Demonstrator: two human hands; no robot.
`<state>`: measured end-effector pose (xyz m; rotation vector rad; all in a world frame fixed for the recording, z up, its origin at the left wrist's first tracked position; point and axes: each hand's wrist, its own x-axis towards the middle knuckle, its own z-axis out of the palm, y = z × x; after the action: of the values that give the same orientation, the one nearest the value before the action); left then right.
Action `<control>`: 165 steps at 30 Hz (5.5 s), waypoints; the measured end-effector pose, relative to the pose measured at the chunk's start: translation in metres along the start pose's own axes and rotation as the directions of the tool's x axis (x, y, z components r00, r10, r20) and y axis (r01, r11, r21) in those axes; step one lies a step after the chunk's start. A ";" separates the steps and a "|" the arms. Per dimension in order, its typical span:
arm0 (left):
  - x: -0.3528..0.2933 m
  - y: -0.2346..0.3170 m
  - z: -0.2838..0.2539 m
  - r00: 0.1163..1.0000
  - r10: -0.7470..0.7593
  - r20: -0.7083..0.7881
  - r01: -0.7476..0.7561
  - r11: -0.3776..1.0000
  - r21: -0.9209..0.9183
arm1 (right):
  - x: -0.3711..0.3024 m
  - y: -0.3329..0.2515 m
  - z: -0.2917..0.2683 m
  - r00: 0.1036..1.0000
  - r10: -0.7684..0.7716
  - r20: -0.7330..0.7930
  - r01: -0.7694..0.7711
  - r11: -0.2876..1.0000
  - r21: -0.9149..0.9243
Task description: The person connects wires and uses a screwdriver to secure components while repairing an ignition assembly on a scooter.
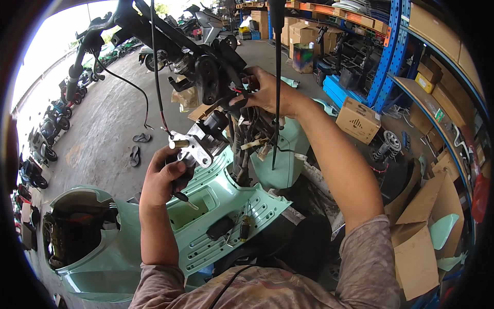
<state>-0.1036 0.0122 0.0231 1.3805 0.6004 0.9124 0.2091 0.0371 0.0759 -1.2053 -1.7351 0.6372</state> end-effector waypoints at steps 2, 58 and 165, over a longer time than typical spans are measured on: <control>0.000 -0.001 -0.001 0.999 -0.016 -0.031 0.016 1.000 -0.017 | -0.008 0.007 -0.010 0.997 -0.038 0.070 0.013 0.945 0.326; -0.010 0.014 0.066 0.998 0.030 -0.061 -0.028 0.999 0.029 | 0.002 -0.041 -0.049 0.965 -0.229 0.126 0.216 0.428 -0.877; 0.002 0.019 0.115 0.949 0.107 0.297 0.070 0.847 -0.527 | -0.026 -0.036 0.013 0.438 -0.894 0.096 0.782 0.326 -0.532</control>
<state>-0.0124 -0.0517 0.0569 0.9900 0.0661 0.7718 0.1840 0.0001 0.0888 -0.4316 -2.0754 -0.6463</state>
